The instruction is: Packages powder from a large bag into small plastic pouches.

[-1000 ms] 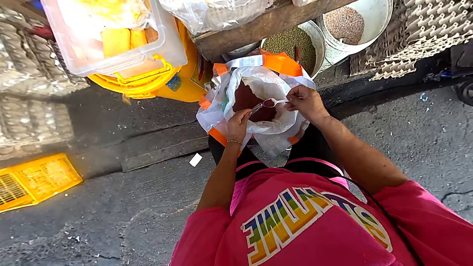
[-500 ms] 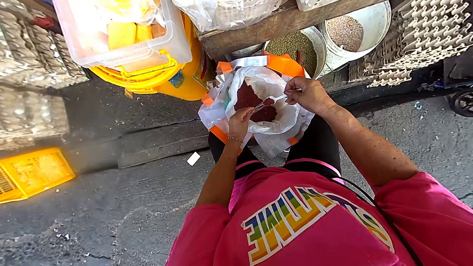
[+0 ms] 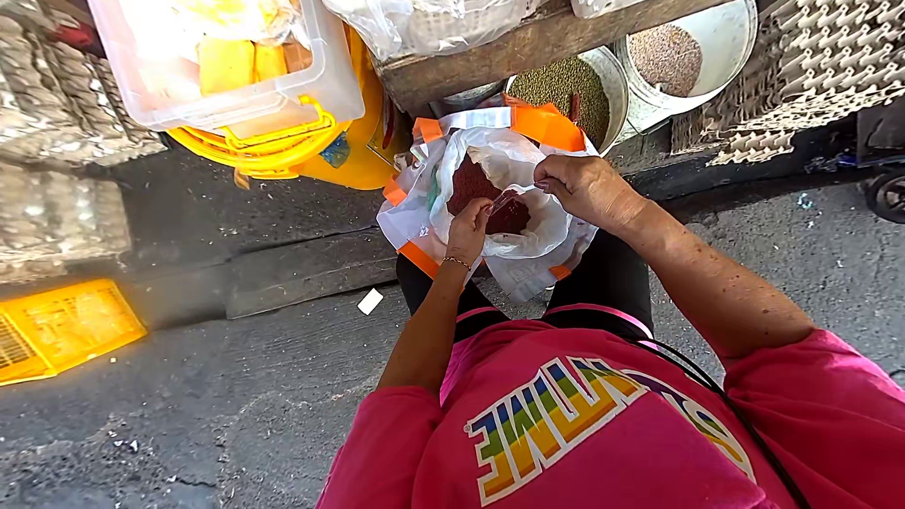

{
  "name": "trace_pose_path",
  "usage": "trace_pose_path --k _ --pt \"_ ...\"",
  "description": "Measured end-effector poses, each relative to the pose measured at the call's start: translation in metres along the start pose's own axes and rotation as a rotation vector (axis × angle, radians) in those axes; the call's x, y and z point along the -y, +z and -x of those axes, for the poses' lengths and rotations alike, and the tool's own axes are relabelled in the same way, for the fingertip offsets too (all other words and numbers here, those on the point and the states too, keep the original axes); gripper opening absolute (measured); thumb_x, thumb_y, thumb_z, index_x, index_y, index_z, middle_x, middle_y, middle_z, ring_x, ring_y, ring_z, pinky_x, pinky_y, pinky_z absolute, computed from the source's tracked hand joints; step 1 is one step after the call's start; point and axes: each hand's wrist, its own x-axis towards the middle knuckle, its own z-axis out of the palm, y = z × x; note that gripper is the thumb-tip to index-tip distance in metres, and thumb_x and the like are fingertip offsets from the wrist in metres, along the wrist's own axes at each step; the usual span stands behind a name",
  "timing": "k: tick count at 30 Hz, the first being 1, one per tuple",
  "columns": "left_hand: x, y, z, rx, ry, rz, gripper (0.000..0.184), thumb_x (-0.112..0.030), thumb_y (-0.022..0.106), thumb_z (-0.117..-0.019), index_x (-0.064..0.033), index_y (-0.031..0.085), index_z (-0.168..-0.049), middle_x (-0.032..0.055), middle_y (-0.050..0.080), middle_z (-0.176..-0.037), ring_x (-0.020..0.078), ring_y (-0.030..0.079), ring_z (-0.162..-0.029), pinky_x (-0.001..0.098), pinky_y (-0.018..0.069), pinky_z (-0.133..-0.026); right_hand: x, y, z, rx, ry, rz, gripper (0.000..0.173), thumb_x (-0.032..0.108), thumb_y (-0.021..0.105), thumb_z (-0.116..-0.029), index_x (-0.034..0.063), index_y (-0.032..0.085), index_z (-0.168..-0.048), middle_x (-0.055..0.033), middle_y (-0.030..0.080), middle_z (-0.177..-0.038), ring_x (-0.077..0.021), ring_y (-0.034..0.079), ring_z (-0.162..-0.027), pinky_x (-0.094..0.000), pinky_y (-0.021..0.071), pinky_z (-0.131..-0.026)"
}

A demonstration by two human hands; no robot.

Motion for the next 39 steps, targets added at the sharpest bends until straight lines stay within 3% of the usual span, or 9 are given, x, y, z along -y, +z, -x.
trace_pose_path --k 3,11,15,17,19,22,29,33,39 --pt "-0.002 0.004 -0.001 0.067 -0.046 -0.003 0.028 -0.013 0.044 -0.1091 0.0051 0.062 -0.122 0.0201 0.069 -0.111 0.0268 0.069 -0.103 0.0433 0.0529 -0.096 0.0 0.004 -0.001 0.011 -0.035 0.009 0.017 0.007 0.054 -0.104 -0.0023 0.068 -0.107 -0.0196 0.07 -0.095 -0.0342 0.071 -0.087 -0.0487 0.0573 -0.081" --pt "0.007 0.014 0.0 0.084 -0.036 0.151 0.031 -0.016 0.038 -0.1105 0.0059 0.055 -0.124 0.015 0.064 -0.097 0.0185 0.065 -0.087 0.0351 0.0541 -0.084 0.007 0.006 0.0 0.005 -0.055 0.048 0.017 0.006 0.054 -0.1043 -0.0025 0.068 -0.105 -0.0198 0.07 -0.095 -0.0344 0.071 -0.086 -0.0478 0.0577 -0.079" --pt "-0.002 0.008 0.001 0.181 -0.094 0.161 0.039 -0.022 0.058 -0.1039 0.0048 0.054 -0.132 0.0217 0.065 -0.118 0.0263 0.066 -0.105 0.042 0.0535 -0.095 0.011 0.005 0.0 0.008 -0.046 0.045 0.017 0.007 0.053 -0.1045 -0.0022 0.068 -0.105 -0.0193 0.07 -0.094 -0.0338 0.071 -0.086 -0.0476 0.0573 -0.079" --pt "-0.005 0.007 0.002 0.195 -0.131 0.149 0.038 -0.019 0.064 -0.1013 0.0057 0.055 -0.129 0.0219 0.065 -0.117 0.0266 0.066 -0.104 0.0416 0.0529 -0.095 0.013 0.003 0.0 -0.023 -0.017 0.005 0.017 0.007 0.055 -0.1037 -0.0021 0.069 -0.106 -0.0187 0.071 -0.094 -0.0324 0.071 -0.085 -0.0474 0.0574 -0.08" --pt "-0.001 0.009 0.003 0.178 -0.117 0.124 0.031 -0.017 0.06 -0.1031 0.0061 0.057 -0.123 0.0189 0.064 -0.105 0.0238 0.064 -0.093 0.0389 0.0531 -0.088 0.009 0.002 0.0 -0.074 0.071 -0.045 0.017 0.008 0.055 -0.1033 -0.002 0.069 -0.108 -0.0187 0.072 -0.094 -0.0315 0.072 -0.085 -0.0483 0.0577 -0.082" --pt "0.007 0.008 0.005 0.131 -0.088 0.096 0.026 -0.016 0.052 -0.1067 0.0064 0.058 -0.117 0.0182 0.063 -0.101 0.0225 0.063 -0.093 0.0378 0.0522 -0.088 -0.01 0.015 -0.002 -0.093 0.286 -0.093 0.019 0.011 0.055 -0.1043 -0.0014 0.068 -0.11 -0.0185 0.073 -0.098 -0.031 0.073 -0.086 -0.0496 0.0586 -0.085" --pt "0.009 -0.003 0.013 0.148 -0.114 0.038 0.027 -0.019 0.047 -0.1092 0.006 0.054 -0.116 0.0186 0.061 -0.095 0.0251 0.062 -0.083 0.0405 0.0529 -0.081 -0.054 0.119 -0.01 0.275 0.705 -0.049 0.027 0.01 0.056 -0.1029 -0.0034 0.063 -0.125 -0.0315 0.067 -0.118 -0.0512 0.063 -0.115 -0.0683 0.0488 -0.096" --pt "0.006 -0.011 0.017 0.14 -0.1 0.001 0.024 -0.02 0.05 -0.1081 0.0039 0.054 -0.113 0.0154 0.059 -0.089 0.0226 0.06 -0.076 0.0387 0.052 -0.074 -0.066 0.168 -0.005 0.251 0.866 -0.279 0.029 0.01 0.056 -0.1036 -0.002 0.063 -0.129 -0.0259 0.069 -0.121 -0.0423 0.067 -0.115 -0.0605 0.0502 -0.102" --pt "-0.001 -0.016 0.015 0.106 -0.071 -0.021 0.023 -0.019 0.051 -0.1081 0.0041 0.053 -0.109 0.0155 0.058 -0.088 0.0228 0.059 -0.076 0.038 0.0517 -0.074 -0.081 0.168 0.007 0.063 1.046 -0.726 0.029 0.012 0.049 -0.1081 -0.0038 0.059 -0.131 -0.0236 0.066 -0.122 -0.0284 0.074 -0.096 -0.0448 0.0612 -0.089"
